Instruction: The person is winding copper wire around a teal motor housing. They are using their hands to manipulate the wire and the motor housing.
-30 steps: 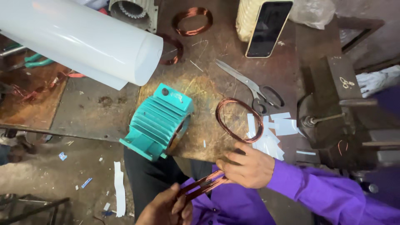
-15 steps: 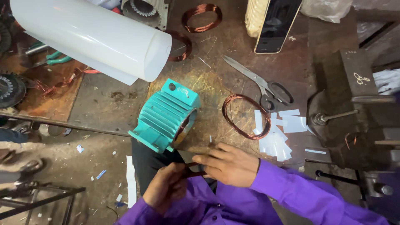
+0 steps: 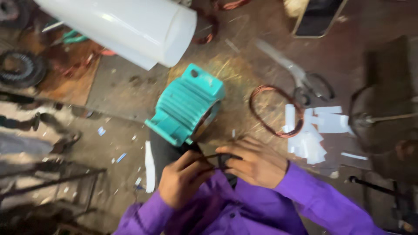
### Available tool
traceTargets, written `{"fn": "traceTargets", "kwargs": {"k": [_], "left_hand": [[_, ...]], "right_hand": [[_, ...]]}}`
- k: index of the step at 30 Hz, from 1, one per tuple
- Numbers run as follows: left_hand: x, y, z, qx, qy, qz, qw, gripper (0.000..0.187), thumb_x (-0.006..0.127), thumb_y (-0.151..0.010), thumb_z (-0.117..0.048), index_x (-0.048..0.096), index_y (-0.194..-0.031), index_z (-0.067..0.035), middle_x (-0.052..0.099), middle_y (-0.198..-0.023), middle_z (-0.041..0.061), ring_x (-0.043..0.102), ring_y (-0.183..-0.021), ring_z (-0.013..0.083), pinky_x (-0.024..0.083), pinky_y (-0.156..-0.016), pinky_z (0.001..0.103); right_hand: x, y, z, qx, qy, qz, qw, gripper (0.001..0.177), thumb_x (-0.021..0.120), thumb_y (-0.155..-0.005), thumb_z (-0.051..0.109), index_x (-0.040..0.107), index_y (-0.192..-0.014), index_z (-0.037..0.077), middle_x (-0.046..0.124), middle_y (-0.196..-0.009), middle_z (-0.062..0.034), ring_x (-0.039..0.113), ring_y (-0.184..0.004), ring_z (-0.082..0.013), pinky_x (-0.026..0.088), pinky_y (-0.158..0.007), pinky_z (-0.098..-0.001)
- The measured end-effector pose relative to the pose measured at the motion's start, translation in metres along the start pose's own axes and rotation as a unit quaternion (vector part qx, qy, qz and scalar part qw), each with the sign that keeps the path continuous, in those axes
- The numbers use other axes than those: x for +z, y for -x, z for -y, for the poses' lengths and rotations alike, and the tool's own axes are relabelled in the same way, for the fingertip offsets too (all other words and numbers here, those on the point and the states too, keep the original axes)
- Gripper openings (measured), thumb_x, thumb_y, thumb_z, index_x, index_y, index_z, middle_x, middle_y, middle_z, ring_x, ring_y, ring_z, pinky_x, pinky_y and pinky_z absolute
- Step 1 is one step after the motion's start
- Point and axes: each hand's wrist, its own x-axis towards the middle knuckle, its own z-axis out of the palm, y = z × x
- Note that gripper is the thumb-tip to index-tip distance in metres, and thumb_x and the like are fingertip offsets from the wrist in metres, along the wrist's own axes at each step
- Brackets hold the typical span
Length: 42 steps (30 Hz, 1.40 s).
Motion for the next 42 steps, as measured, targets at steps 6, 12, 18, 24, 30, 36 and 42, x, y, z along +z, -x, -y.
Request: {"fn": "traceTargets", "kwargs": {"k": [6,12,18,24,30,36,42], "left_hand": [[-0.004,-0.01,-0.006,0.018,-0.034,0.011,0.999,0.015,0.083,-0.083,-0.016,0.074,-0.093,-0.011,0.066,-0.091,0.005,0.07,-0.077,0.0258,0.056,-0.067,0.037],[-0.024,-0.003,0.001,0.017,-0.029,-0.009,0.999,0.029,0.084,-0.077,-0.015,0.073,-0.101,-0.003,0.071,-0.097,0.008,0.071,-0.077,0.0198,0.057,-0.065,0.031],[-0.012,-0.011,0.067,-0.124,0.007,-0.445,0.887,0.041,0.046,-0.115,-0.035,0.064,-0.113,0.002,0.059,-0.099,0.012,0.051,-0.084,0.0179,0.042,-0.078,0.03],[0.031,-0.058,0.11,-0.096,0.528,-0.384,0.752,0.082,0.027,-0.105,-0.064,0.064,-0.122,0.007,0.066,-0.111,0.011,0.059,-0.101,0.0202,0.049,-0.094,0.036],[0.039,-0.052,0.093,-0.09,0.462,-0.411,0.781,0.077,0.029,-0.113,-0.064,0.059,-0.115,0.006,0.064,-0.107,0.012,0.057,-0.096,0.02,0.049,-0.093,0.036],[0.02,-0.038,0.093,-0.164,0.548,-0.371,0.732,0.081,0.029,-0.098,-0.067,0.065,-0.117,0.004,0.071,-0.116,0.013,0.066,-0.105,0.0218,0.054,-0.097,0.038],[-0.052,-0.057,0.173,-0.178,0.323,0.045,0.928,0.034,0.066,-0.102,-0.02,0.066,-0.126,0.003,0.071,-0.117,0.01,0.066,-0.101,0.015,0.055,-0.09,0.034]], "right_hand": [[0.011,0.001,0.007,0.071,0.016,-0.025,0.997,0.02,0.08,-0.077,0.019,0.072,-0.091,0.007,0.068,-0.121,-0.0053,0.066,-0.099,-0.0284,0.052,-0.085,-0.0408],[0.011,0.009,-0.01,0.099,-0.048,-0.09,0.99,0.016,0.079,-0.083,0.022,0.075,-0.087,0.007,0.071,-0.119,-0.0062,0.07,-0.091,-0.0273,0.056,-0.079,-0.038],[0.026,-0.012,-0.014,0.334,-0.093,-0.152,0.925,0.026,0.076,-0.092,0.028,0.076,-0.1,0.003,0.072,-0.11,-0.0112,0.073,-0.085,-0.0307,0.055,-0.069,-0.039],[0.037,-0.042,-0.008,0.311,-0.069,-0.196,0.928,0.021,0.072,-0.091,0.025,0.079,-0.103,0.009,0.073,-0.112,-0.0103,0.072,-0.088,-0.0312,0.055,-0.072,-0.0406],[0.044,-0.049,-0.009,0.288,-0.052,-0.198,0.935,0.017,0.073,-0.092,0.023,0.078,-0.101,0.009,0.067,-0.117,-0.0115,0.068,-0.099,-0.0329,0.054,-0.08,-0.0428],[0.048,-0.051,-0.011,0.299,-0.063,-0.194,0.932,0.018,0.075,-0.089,0.022,0.075,-0.099,0.007,0.065,-0.121,-0.0129,0.067,-0.104,-0.0325,0.055,-0.083,-0.0427],[0.047,-0.056,-0.013,0.292,-0.079,-0.191,0.934,0.019,0.075,-0.089,0.019,0.076,-0.103,0.007,0.065,-0.118,-0.0141,0.068,-0.103,-0.034,0.055,-0.085,-0.0435]]}}
